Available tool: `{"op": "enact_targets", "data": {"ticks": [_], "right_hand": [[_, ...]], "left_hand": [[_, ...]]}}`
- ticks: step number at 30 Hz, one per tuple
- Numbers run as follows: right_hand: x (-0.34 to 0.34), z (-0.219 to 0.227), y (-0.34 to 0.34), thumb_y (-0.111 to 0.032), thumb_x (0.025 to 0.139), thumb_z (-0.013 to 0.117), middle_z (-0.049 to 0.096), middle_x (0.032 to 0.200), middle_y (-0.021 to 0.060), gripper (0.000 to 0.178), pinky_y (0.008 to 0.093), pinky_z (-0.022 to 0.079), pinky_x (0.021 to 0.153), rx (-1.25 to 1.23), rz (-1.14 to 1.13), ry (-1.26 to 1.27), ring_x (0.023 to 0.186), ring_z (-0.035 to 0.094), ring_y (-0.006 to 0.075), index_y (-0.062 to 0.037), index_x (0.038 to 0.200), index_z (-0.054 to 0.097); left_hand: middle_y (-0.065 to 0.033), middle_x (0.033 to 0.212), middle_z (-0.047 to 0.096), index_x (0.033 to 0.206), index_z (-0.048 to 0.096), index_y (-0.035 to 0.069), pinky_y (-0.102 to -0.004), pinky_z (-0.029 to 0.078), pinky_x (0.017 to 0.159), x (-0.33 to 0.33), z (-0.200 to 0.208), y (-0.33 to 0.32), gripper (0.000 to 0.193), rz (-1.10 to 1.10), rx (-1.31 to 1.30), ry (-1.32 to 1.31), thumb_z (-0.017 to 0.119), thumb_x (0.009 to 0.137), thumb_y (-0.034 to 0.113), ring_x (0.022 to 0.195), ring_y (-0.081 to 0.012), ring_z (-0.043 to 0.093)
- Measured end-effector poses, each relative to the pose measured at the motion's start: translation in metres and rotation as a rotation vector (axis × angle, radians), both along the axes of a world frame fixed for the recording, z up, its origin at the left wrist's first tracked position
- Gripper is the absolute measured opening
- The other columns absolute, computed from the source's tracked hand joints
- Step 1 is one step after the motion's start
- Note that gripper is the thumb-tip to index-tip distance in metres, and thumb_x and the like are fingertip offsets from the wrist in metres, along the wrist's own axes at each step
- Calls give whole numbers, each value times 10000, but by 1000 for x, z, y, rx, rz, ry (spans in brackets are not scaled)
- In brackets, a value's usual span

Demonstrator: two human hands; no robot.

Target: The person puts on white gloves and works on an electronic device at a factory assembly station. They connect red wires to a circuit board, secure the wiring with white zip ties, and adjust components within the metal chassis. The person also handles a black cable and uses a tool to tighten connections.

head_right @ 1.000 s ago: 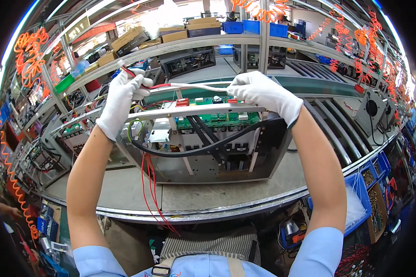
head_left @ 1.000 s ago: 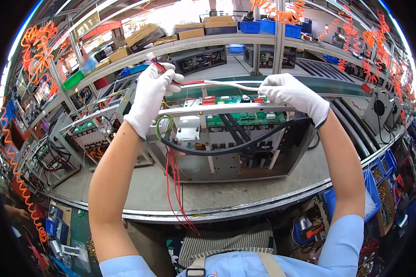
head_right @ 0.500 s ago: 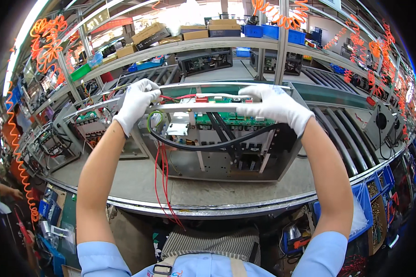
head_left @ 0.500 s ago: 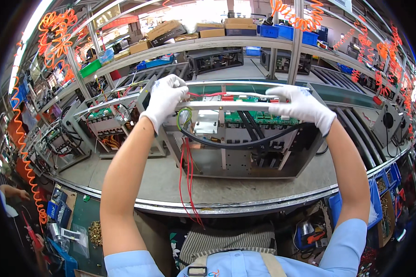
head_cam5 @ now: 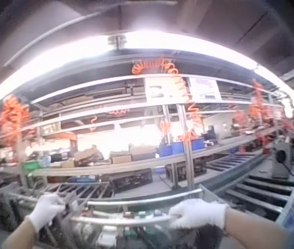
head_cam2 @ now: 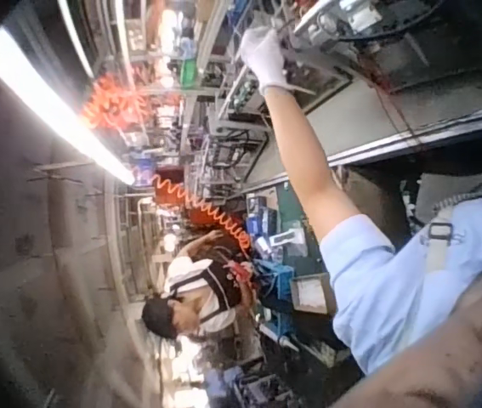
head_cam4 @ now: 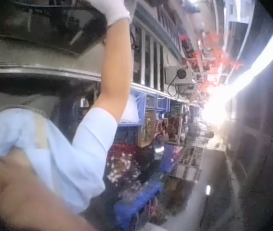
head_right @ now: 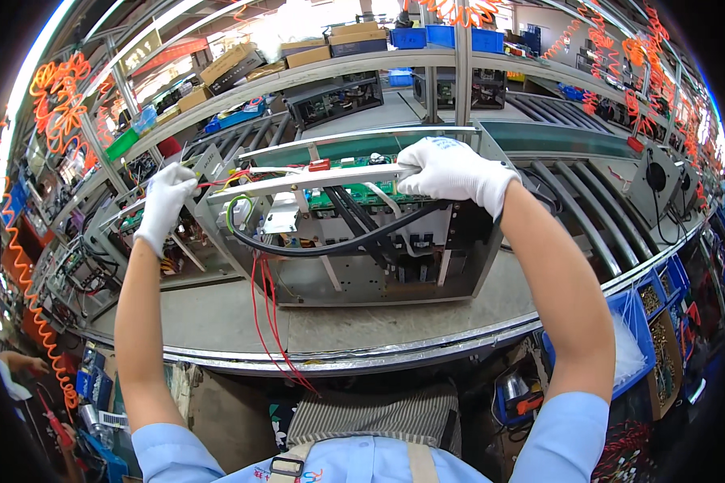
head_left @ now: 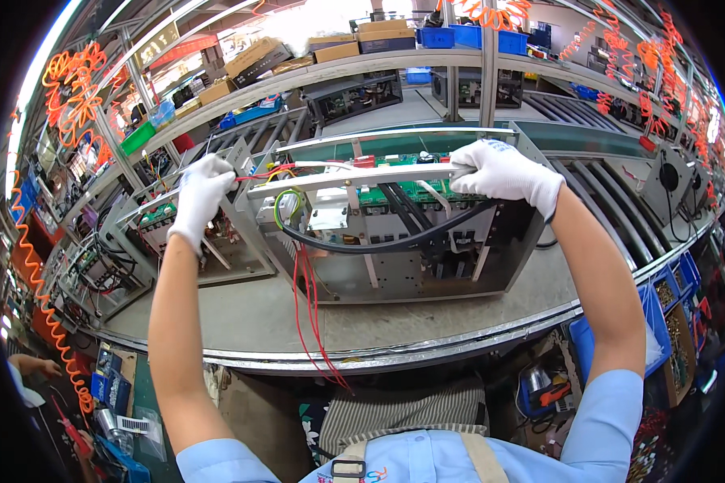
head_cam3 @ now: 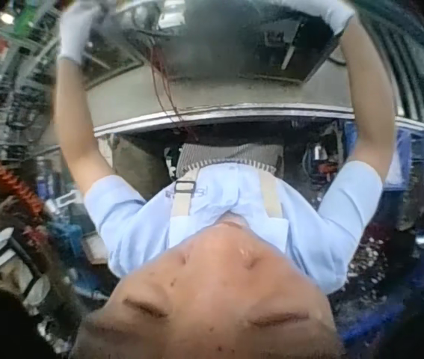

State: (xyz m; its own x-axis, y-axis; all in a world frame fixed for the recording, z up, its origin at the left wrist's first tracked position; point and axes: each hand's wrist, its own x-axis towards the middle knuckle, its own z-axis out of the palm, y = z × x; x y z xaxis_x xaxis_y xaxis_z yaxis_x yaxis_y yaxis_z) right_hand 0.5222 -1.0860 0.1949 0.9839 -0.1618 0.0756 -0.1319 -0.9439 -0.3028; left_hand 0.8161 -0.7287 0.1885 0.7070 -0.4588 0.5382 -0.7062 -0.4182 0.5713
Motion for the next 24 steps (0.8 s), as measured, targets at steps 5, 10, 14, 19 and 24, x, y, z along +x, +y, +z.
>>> {"op": "enact_targets", "data": {"ticks": [5, 10, 14, 19, 24], "right_hand": [[7, 9, 10, -311, 782, 767, 655, 1075, 134, 569, 311, 457, 883, 188, 71, -75, 998, 603, 208, 36, 1196, 589], [40, 14, 21, -491, 883, 661, 646, 1125, 121, 632, 307, 462, 886, 166, 2, -183, 1026, 588, 199, 1, 1269, 566], [43, 22, 20, -343, 994, 542, 642, 1127, 41, 398, 296, 444, 909, 344, 221, -45, 1035, 554, 135, -51, 1262, 585], [45, 11, 19, -333, 968, 542, 663, 1064, 87, 376, 326, 451, 885, 520, 335, -42, 953, 591, 179, -46, 1201, 614], [46, 4, -16, -290, 952, 548, 662, 867, 64, 320, 284, 465, 754, 434, 265, -140, 784, 571, 129, -15, 1043, 683]], "left_hand": [[-37, 834, 676, 967, 639, -1, -231, 485, 713, -12, 4, -4, 81, -246, -330, 54, 639, 892, 32, 745, -97, 638], [-60, 936, 707, 1016, 685, 7, -250, 487, 788, -60, 87, -68, 165, -201, -575, -269, 673, 889, 111, 843, -109, 642], [-62, 908, 689, 1055, 657, 21, -241, 491, 743, -114, 163, -106, 179, -265, -550, -631, 658, 904, 116, 805, -112, 645], [-53, 881, 643, 1136, 578, 45, -239, 502, 640, -121, 176, -145, 200, -323, -580, -515, 602, 948, 108, 705, -140, 647], [-46, 921, 718, 991, 699, 21, -224, 491, 769, -116, 155, -159, 135, -309, -704, -412, 693, 885, 103, 827, -85, 636]]}}
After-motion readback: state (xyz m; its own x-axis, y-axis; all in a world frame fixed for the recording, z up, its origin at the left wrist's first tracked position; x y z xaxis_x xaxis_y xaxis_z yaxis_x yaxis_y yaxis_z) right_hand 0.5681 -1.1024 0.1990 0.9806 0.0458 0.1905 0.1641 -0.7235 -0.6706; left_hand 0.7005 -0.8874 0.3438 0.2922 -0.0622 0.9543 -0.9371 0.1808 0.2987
